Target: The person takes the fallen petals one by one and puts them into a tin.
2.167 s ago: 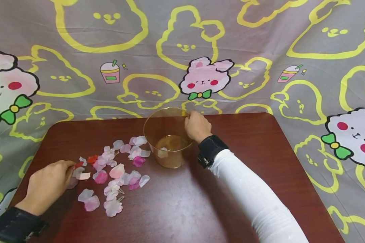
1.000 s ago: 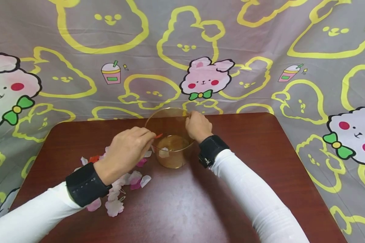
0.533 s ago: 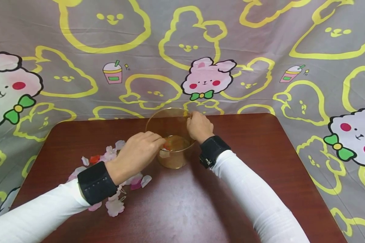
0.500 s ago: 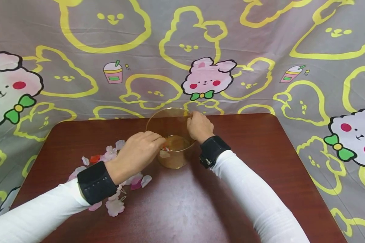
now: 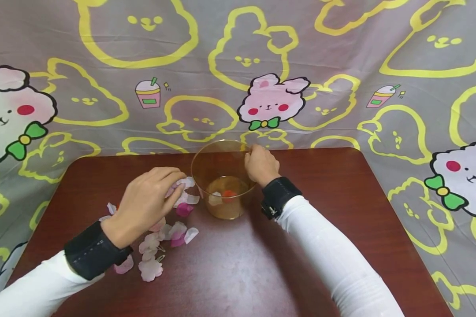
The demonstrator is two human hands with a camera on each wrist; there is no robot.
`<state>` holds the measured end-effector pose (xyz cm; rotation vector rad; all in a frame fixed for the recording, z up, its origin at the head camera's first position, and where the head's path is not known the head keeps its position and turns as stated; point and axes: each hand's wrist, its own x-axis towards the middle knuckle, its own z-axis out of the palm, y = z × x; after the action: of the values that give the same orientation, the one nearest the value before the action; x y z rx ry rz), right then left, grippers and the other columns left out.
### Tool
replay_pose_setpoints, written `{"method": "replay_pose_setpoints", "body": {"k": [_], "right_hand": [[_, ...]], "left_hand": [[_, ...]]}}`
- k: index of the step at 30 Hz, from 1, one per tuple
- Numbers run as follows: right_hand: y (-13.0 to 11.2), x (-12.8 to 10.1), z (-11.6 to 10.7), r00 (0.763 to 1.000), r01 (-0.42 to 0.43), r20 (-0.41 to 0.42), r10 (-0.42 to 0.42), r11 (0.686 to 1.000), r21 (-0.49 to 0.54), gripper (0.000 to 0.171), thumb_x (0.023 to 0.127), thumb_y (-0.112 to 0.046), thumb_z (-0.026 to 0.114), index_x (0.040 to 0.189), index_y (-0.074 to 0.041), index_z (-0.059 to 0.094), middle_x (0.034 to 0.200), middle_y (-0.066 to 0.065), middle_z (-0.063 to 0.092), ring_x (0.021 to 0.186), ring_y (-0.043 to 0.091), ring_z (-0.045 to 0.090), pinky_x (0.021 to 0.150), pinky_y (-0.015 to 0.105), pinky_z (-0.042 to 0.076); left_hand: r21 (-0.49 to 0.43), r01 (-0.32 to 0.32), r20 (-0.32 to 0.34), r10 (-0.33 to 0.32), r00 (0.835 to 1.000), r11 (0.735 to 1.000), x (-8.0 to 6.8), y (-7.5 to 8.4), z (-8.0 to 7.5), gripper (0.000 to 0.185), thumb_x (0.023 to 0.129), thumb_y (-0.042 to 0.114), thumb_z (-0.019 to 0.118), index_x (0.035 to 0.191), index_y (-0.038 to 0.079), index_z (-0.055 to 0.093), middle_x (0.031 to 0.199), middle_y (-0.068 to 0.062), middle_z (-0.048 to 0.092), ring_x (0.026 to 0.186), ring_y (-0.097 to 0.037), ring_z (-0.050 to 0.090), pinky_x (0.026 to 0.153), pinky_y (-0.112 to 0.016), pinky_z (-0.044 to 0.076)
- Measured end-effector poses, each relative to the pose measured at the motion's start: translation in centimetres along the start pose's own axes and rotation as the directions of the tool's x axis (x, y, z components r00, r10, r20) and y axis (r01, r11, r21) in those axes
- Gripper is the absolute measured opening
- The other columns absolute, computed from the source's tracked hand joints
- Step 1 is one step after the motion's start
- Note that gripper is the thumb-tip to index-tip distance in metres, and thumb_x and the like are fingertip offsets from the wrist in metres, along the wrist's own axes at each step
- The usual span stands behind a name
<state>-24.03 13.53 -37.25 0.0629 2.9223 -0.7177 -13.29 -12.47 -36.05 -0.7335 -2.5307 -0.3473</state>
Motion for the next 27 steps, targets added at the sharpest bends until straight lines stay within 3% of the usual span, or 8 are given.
{"method": "replay_pose_setpoints", "body": {"k": [5,10,17,21,27], "right_hand": [[0.1,0.1,0.0,1.0,0.007,-0.001,-0.007,1.0,-0.003,0.026,0.105,-0.032,0.046,0.109,-0.01,0.059,0.095,0.009,0.063,0.091,0.031,0.062,0.079,0.049,0.049],[0.2,0.2,0.1,1.0,0.01,-0.001,-0.01,1.0,0.004,0.027,0.105,-0.032,0.046,0.109,-0.01,0.059,0.094,0.009,0.062,0.09,0.03,0.061,0.077,0.048,0.048],[0.2,0.2,0.2,1.0,0.005,0.001,-0.005,1.0,0.013,0.027,0.105,-0.032,0.045,0.108,-0.009,0.059,0.092,0.008,0.061,0.088,0.029,0.06,0.075,0.046,0.046],[0.2,0.1,0.2,1.0,0.004,0.001,-0.004,1.0,0.017,0.027,0.105,-0.032,0.045,0.108,-0.009,0.059,0.091,0.008,0.06,0.087,0.03,0.06,0.075,0.046,0.046],[0.2,0.1,0.1,1.0,0.008,0.002,-0.008,1.0,0.013,0.027,0.105,-0.033,0.046,0.108,-0.009,0.059,0.092,0.009,0.06,0.088,0.03,0.06,0.076,0.047,0.046]], "left_hand": [[0.005,0.14,0.027,-0.141,0.99,0.99,-3.4,-3.1,-0.3,0.026,0.09,0.019,0.073,0.111,0.003,0.073,0.11,-0.014,0.074,0.105,-0.031,0.068,0.088,-0.048,0.057],[0.065,0.25,0.099,-0.255,0.962,0.966,-7.0,-5.6,0.0,0.03,0.09,0.02,0.073,0.112,0.001,0.072,0.11,-0.018,0.073,0.103,-0.036,0.068,0.085,-0.054,0.057],[0.166,0.392,0.182,-0.418,0.89,0.905,-11.4,-9.8,0.8,0.029,0.087,0.018,0.075,0.106,-0.003,0.07,0.102,-0.024,0.071,0.089,-0.042,0.066,0.072,-0.056,0.056],[0.188,0.424,0.232,-0.46,0.857,0.886,-13.6,-11.6,0.9,0.025,0.086,0.015,0.075,0.102,-0.003,0.07,0.095,-0.022,0.071,0.082,-0.04,0.066,0.067,-0.056,0.055],[0.195,0.473,0.331,-0.512,0.793,0.859,-15.7,-12.9,0.6,0.028,0.084,0.013,0.078,0.103,-0.005,0.068,0.085,-0.02,0.068,0.068,-0.032,0.061,0.057,-0.052,0.052]]}}
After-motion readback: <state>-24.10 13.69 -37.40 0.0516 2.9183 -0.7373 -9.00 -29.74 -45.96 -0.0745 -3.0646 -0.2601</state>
